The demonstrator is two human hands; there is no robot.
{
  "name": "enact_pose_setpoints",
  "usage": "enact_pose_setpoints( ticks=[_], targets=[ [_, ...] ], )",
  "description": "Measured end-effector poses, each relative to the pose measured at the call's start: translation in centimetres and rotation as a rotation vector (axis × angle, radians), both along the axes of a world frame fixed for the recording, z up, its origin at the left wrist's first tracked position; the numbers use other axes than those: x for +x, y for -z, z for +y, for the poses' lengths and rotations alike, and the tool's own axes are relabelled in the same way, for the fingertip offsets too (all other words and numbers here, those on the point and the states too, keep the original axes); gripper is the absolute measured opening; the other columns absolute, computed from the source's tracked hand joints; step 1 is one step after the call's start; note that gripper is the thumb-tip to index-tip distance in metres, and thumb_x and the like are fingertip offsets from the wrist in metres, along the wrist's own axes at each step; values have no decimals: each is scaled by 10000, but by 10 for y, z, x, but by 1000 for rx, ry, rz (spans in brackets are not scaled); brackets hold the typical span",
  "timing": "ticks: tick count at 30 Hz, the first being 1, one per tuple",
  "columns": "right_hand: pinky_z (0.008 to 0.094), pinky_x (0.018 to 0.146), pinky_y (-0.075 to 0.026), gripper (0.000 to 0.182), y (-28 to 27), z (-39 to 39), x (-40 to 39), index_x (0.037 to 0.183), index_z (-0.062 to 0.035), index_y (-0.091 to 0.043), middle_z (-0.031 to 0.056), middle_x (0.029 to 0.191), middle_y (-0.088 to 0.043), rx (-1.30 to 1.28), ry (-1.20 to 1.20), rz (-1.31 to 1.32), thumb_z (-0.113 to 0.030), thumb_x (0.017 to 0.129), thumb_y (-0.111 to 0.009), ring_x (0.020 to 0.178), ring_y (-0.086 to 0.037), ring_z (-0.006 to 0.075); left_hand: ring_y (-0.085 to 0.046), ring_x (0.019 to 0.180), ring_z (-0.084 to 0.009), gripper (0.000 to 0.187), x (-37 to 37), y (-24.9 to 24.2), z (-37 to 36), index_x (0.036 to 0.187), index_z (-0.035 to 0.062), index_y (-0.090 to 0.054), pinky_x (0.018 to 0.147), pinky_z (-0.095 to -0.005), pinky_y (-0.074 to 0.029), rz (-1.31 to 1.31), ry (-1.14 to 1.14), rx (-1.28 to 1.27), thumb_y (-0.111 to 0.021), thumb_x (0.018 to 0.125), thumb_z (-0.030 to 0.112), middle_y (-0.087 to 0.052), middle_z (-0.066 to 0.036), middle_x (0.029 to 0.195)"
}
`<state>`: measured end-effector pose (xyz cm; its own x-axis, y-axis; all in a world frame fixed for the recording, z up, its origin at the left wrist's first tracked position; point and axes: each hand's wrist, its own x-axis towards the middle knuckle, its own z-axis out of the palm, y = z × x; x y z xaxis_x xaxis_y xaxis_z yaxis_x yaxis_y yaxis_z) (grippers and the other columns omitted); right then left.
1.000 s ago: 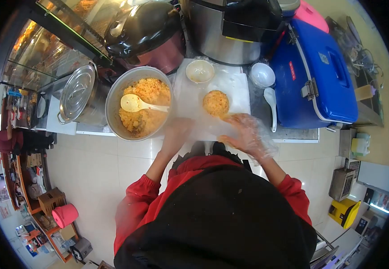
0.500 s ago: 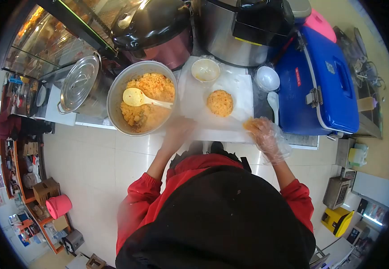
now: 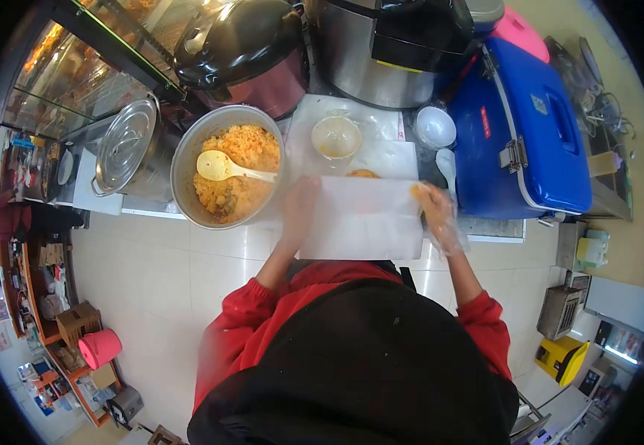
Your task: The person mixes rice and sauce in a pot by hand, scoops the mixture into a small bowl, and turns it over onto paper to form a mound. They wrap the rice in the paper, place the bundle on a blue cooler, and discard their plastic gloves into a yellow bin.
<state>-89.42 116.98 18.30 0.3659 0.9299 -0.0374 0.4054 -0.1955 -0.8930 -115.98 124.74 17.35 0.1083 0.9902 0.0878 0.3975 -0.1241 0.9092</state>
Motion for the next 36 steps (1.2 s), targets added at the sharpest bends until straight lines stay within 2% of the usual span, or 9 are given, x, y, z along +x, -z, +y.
enact_pose_setpoints(
  ticks=[3,6,9,14,19,23,29,32,36],
  targets=[
    [307,743,-452,214,34,25,7,974,-29,-629,130,884,-638,-135,-13,210,-191,865,-540,781,-598,273,-554,679,-296,175,7,11,14,922,-15,-570,658,-312,-436,108,2,-34,-523,874,147,-605,-155,774],
    [356,746,-453,243,38,36,17,938,-28,-634,144,873,-635,-334,-190,-164,-231,854,-531,780,-596,288,-555,805,-326,176,9,35,18,1010,7,-541,758,-354,-434,222,-57,176,-497,858,86,-591,-163,886],
    [364,693,-451,269,44,50,8,1007,-44,-603,111,879,-621,290,-13,-774,-252,869,-504,755,-581,241,-519,951,-347,269,13,15,13,1082,32,-510,856,-401,-402,340,-70,400,-488,814,20,-554,-170,1009],
    [416,730,-448,254,3,106,-25,975,-29,-588,166,952,-608,43,-531,-706,-237,870,-489,845,-574,338,-465,1075,-341,399,23,5,-32,1160,3,-469,935,-429,-364,188,693,407,-518,764,-12,-477,-181,1149],
    [357,842,-441,317,45,166,-54,1100,-20,-567,163,1077,-594,161,-676,-134,-237,883,-485,950,-576,292,-362,1216,-335,473,43,-3,-57,1240,5,-413,1028,-433,-277,306,649,371,-530,782,32,-384,-184,1302],
    [337,887,-418,281,31,175,-38,1077,-23,-586,189,1094,-583,273,-586,-228,-178,856,-507,1002,-562,295,-292,1270,-337,515,43,-4,-38,1303,29,-355,1051,-425,-239,275,557,293,-516,815,61,-306,-182,1377],
    [318,860,-421,248,-19,121,12,1046,-16,-593,170,1042,-604,103,-334,-188,-159,857,-519,974,-569,278,-451,1077,-340,459,59,35,93,1112,1,-527,955,-397,-352,487,270,268,-689,711,154,-495,-186,1139],
    [260,838,-409,279,-3,95,36,1109,-35,-566,107,1025,-596,158,-285,-102,-195,887,-512,936,-545,166,-481,985,-329,522,62,48,110,1039,21,-551,903,-372,-386,623,312,132,-778,603,197,-532,-164,997],
    [304,872,-406,283,-37,61,39,1094,-32,-570,158,1078,-587,115,-197,-199,-201,870,-532,993,-555,254,-495,905,-278,450,53,69,130,896,57,-574,821,-358,-411,482,377,135,-815,543,198,-535,-110,889]
  ],
)
